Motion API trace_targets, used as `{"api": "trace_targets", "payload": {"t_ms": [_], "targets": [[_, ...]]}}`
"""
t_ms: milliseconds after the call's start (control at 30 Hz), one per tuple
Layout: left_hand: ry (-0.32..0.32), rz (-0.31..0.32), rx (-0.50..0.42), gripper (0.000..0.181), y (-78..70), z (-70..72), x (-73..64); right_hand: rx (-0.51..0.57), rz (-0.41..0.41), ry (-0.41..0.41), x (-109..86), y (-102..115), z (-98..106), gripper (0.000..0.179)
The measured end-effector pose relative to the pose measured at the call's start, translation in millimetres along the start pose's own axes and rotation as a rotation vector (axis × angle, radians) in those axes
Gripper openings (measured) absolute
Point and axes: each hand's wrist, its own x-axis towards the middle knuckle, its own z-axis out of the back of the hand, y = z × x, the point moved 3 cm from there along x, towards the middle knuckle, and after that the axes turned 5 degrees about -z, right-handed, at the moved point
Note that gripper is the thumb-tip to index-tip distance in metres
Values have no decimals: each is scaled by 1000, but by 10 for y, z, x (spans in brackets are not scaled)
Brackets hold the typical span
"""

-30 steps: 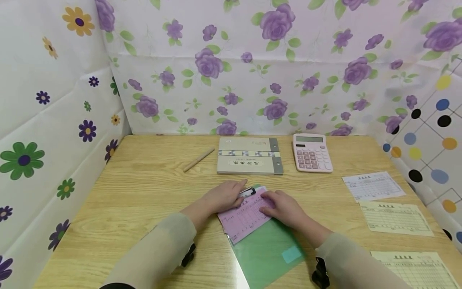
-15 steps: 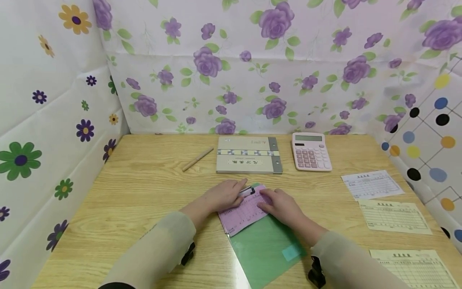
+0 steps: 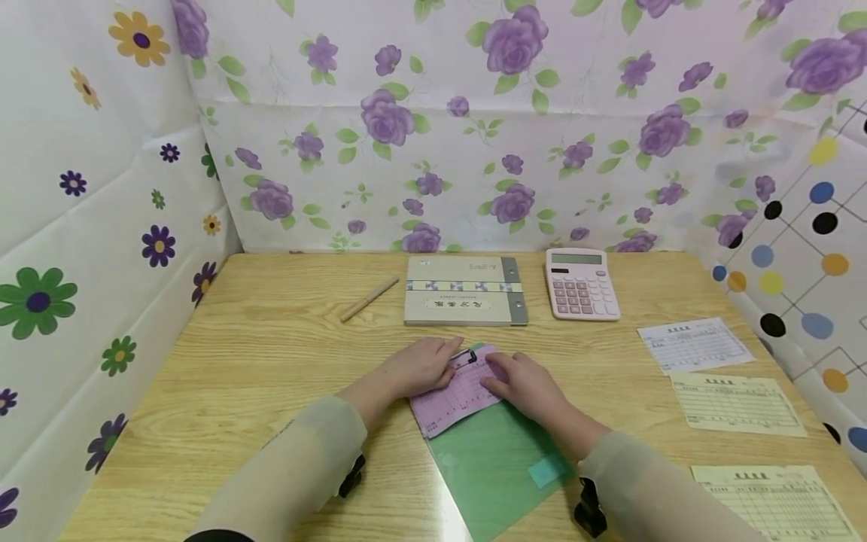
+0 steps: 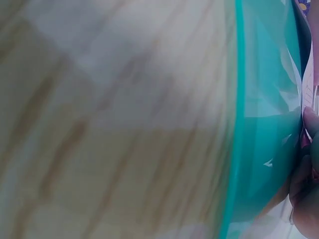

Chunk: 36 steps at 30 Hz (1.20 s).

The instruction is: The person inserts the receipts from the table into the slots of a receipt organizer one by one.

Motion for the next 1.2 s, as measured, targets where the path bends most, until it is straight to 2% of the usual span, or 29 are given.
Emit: {"api": "trace_targets", "payload": {"t_ms": [233,367,533,633,767,933,1100,1200], "targets": [[5,2,34,62,-3,-14,-18,33,-31,76,10,-27,54,48],[-5,-14,51,64,7,-25,-43,94,-29,109,-17,-182,155,47],[-50,-74,71,64,33,-38,-81,125,-27,87,-69,-567,357,51],[-53,-101,85,65,56,-60,-111,119,-55,65,-101,-835,517,54],[-52,-110,99,65,73,-92,-130,87,-120,45,-157,-1224,756,58],[-41,-105,53,68,83,-97,-137,33,-222,44,-251,-1688,1029,66],[-22,-104,46,70,75,-91,-141,1,-328,78,-383,-2104,1190,76],[-22,-107,70,70,66,-84,-138,2,-359,76,-471,-2299,1259,78]]}}
